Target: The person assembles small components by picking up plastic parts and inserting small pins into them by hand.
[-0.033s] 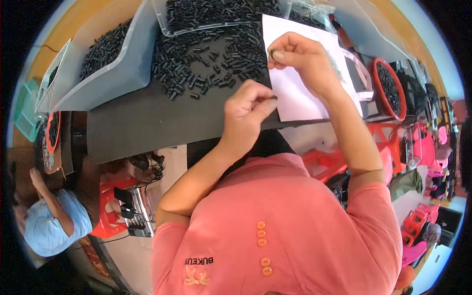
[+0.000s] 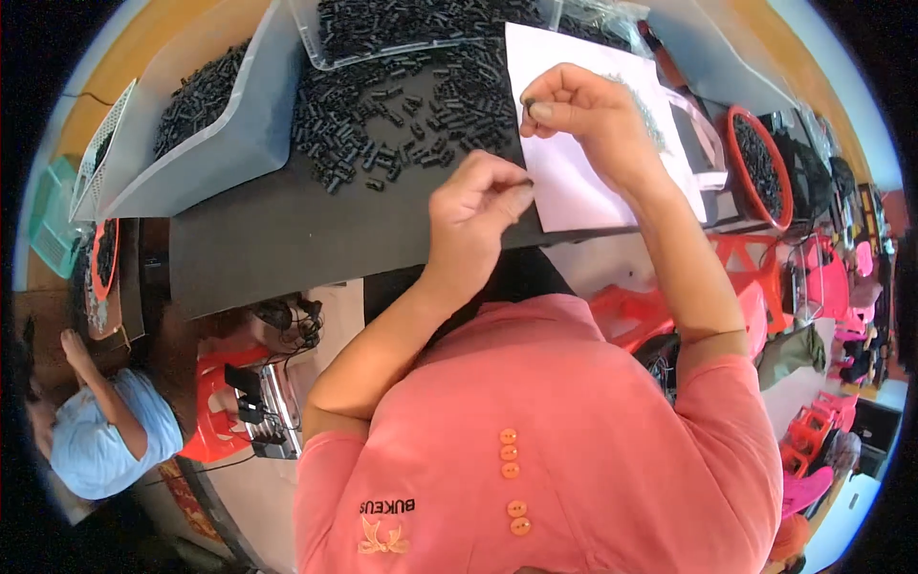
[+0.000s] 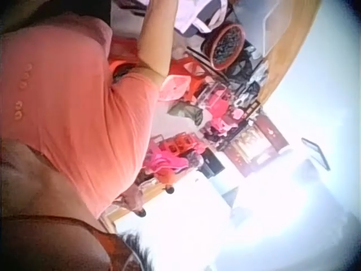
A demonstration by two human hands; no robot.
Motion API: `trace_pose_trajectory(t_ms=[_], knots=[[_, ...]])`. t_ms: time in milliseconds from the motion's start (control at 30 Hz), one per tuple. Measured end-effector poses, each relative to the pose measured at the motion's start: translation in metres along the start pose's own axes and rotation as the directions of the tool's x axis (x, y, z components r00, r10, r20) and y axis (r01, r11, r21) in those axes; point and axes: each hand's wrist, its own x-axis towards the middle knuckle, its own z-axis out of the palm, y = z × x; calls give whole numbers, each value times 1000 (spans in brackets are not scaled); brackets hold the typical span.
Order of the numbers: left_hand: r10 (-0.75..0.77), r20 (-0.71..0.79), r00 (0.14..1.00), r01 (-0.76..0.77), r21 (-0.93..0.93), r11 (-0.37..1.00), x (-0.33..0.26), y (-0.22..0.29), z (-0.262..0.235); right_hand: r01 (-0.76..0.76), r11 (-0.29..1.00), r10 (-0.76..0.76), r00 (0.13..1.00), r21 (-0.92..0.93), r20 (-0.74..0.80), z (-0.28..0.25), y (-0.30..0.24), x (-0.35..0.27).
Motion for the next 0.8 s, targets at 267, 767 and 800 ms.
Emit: trace_pose_trajectory(t_ms=[267, 767, 800], knots=[[-180, -137, 974, 171, -75, 982, 14, 21, 1, 74, 996, -73, 997, 46, -4, 5, 7, -19], [-267, -153, 952, 238, -185, 954, 23, 24, 7, 144, 984, -129, 982, 109, -136, 27, 23, -22], [-269, -149, 952, 240, -183, 953, 22, 25, 7, 141, 982, -124, 983, 129, -133, 27, 23, -22]])
